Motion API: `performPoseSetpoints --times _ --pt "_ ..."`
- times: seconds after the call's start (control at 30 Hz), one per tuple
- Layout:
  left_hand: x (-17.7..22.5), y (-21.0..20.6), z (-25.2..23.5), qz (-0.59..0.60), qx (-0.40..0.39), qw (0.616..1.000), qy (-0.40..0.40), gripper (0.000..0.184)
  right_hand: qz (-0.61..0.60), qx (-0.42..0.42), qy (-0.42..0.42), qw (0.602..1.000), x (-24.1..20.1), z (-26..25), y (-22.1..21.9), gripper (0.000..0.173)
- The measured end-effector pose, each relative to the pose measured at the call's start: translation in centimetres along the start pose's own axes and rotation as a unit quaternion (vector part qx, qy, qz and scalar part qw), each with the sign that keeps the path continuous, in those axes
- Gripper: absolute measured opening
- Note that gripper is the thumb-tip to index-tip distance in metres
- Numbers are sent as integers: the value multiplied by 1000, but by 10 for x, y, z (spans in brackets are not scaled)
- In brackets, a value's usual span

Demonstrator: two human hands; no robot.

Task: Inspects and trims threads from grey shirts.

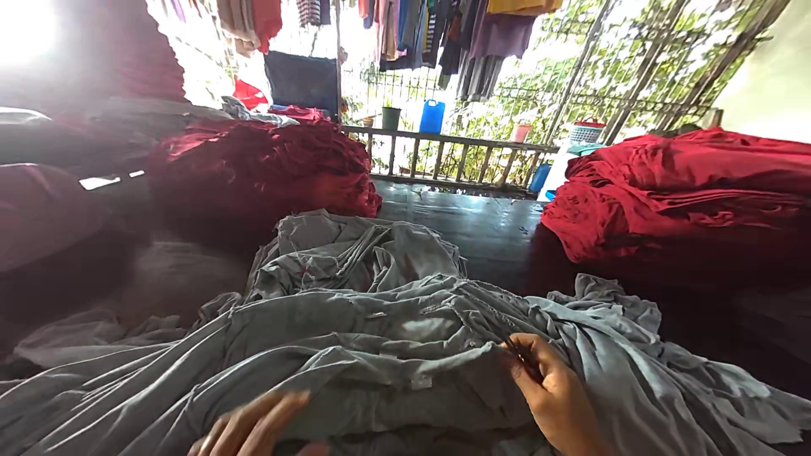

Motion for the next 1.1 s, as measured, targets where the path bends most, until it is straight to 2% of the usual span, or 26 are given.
performPoseSetpoints --times 0.03,0.1,0.17,0.23,0.3,0.4,0.5,0.6,0.73,0.8,0.93,1.0,1.1 --pt "1 -12 -15 -3 37 999 0 53 -19 -13 -16 1000 -3 -3 1 25" --pt "4 -32 -42 -3 48 998 30 62 -59 -60 -57 995 -7 -12 6 36" --pt "6 -43 -59 17 27 998 53 49 -82 -115 -94 986 -9 -20 12 43" --pt "9 -45 -70 57 32 997 49 28 -78 -140 -93 983 -8 -27 17 34" --pt "5 -40 -79 120 60 989 63 22 -80 -112 -84 987 -7 -32 17 23" --pt "-16 -38 -102 209 28 970 120 18 -102 -29 -103 989 -6 -45 7 15" --pt "-39 -52 -125 268 -38 945 186 10 -28 -2 -129 991 1 -55 -14 21" --pt "-46 -58 -135 286 -80 924 242 9 88 0 -86 992 7 -56 -34 31" --pt "-48 -62 -137 285 -89 914 274 12 156 100 14 982 11 -51 -47 31" --pt "-49 -65 -138 276 -84 919 269 12 187 139 91 968 9 -49 -46 28" --pt "-52 -67 -138 265 -75 927 255 11 186 71 200 959 1 -42 -52 15" --pt "-53 -67 -137 266 -79 926 255 11 229 51 181 955 6 -45 -58 16" --pt "-53 -66 -137 276 -81 924 251 11 229 120 92 962 13 -61 -42 26"
Point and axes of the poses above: each hand's wrist, its own z-axis away from the middle knuckle, its own y-axis out of the back of the hand, x = y × z, the point moved 1 cm from there along -z, towards the middle knuckle, and after that the axes turned 11 degrees about y, right-handed, at the moved point
